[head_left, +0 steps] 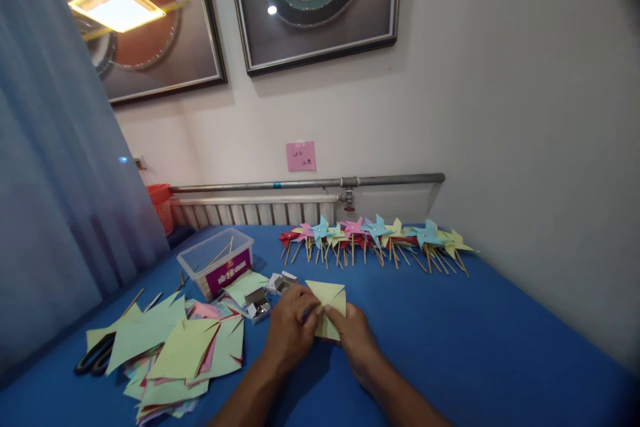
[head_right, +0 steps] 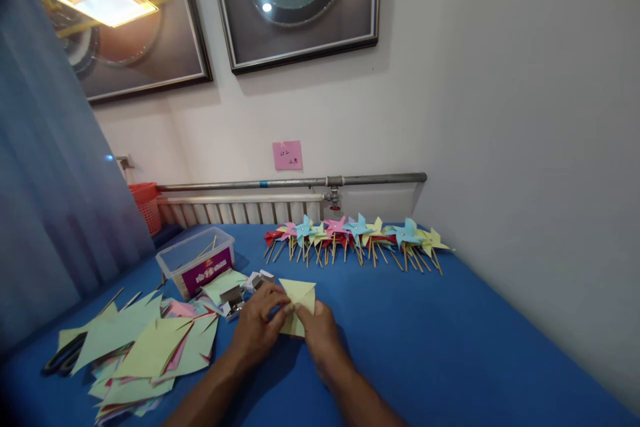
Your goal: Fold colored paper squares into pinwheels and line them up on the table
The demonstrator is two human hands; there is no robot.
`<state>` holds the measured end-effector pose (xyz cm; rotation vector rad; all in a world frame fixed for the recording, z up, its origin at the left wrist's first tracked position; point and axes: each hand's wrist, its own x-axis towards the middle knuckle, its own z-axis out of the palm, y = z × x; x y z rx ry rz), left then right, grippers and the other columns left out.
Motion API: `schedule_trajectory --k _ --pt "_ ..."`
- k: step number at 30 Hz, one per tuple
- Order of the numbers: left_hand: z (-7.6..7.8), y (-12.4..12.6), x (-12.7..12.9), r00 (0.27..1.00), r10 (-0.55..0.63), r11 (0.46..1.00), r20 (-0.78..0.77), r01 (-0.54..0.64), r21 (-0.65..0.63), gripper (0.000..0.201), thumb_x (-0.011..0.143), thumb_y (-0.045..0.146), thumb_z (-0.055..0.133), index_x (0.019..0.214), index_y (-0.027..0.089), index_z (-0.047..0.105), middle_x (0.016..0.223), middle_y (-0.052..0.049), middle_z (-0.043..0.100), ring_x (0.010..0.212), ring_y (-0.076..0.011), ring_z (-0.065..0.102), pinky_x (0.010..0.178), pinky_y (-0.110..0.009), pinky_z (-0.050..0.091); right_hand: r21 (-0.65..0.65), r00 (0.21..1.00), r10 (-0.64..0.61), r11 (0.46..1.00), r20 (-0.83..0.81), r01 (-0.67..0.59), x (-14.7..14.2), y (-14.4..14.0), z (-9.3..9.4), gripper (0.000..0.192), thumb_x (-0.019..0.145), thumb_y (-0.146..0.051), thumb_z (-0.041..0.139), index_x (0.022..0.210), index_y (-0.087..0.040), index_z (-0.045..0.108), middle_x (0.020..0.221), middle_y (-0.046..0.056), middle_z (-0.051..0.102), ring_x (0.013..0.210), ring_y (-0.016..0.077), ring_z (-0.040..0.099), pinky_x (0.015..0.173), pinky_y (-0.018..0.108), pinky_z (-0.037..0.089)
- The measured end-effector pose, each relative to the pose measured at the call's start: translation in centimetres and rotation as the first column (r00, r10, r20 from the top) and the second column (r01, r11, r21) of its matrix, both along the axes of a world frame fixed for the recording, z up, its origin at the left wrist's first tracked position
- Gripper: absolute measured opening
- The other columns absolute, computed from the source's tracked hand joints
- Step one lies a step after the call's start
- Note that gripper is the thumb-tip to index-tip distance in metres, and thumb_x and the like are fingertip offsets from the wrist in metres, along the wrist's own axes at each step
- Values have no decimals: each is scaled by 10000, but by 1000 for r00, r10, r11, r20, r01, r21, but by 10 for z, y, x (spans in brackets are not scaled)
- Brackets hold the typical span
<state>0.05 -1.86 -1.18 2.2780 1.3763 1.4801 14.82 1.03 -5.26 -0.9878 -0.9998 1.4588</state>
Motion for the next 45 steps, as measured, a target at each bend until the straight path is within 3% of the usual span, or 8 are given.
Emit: schedule_trajectory --k 3,6,9,21,30,35,40,45 --pt "6 3 -2 972 79 975 221 -29 -221 153 890 254 639 779 208 734 815 -40 698 797 -210 637 752 -322 468 -1 1000 -3 1000 20 3 1 2 0 393 739 -479 832 1028 -219 774 865 86 843 748 294 798 598 350 618" --pt "6 10 -5 905 168 862 391 58 -504 147 814 288 707 688 212 706 651 8 618 638 -169 544 641 -284 392 25 998 -1 1000 56 0 3 0 2 400 755 -482 803 1045 -207 782 870 85 842 775 295 799 652 364 630" --pt "3 16 -5 852 184 767 489 187 -614 166 756 285 762 631 216 679 567 35 561 560 -140 462 591 -268 333 97 993 12 995 113 -23 5 -2 4 381 783 -480 770 1036 -198 797 865 80 838 806 292 790 719 369 630" --pt "-3 18 -2 838 218 743 500 189 -642 312 703 271 804 546 237 537 523 52 493 515 -124 408 566 -265 316 148 974 52 985 222 -86 4 6 -11 423 780 -542 772 980 -171 801 854 86 825 786 271 752 684 344 593" --pt "-6 18 -4 800 193 735 568 265 -624 283 685 320 809 577 233 562 529 46 530 501 -118 415 549 -263 323 108 983 91 988 159 -108 3 -1 1 475 744 -567 802 1007 -172 782 819 70 812 759 268 747 691 349 581" --pt "-9 25 -10 719 282 724 635 275 -632 340 666 341 859 608 223 545 533 49 548 486 -108 432 525 -246 319 130 992 95 986 78 -104 8 4 7 606 779 -591 768 1217 -176 729 843 65 807 699 243 737 645 336 566" --pt "-14 33 -22 638 350 738 687 264 -621 383 640 334 867 621 219 502 515 48 541 475 -97 425 502 -227 311 196 987 84 974 138 -110 17 2 17 688 804 -443 694 1446 -211 607 944 64 805 671 203 688 654 334 556" --pt "-15 33 -30 621 307 712 721 354 -607 348 611 326 861 653 208 537 550 17 585 507 -113 486 514 -234 360 274 945 212 921 250 -279 21 -8 29 399 812 -406 669 1150 -210 752 905 46 782 767 211 663 732 336 540"
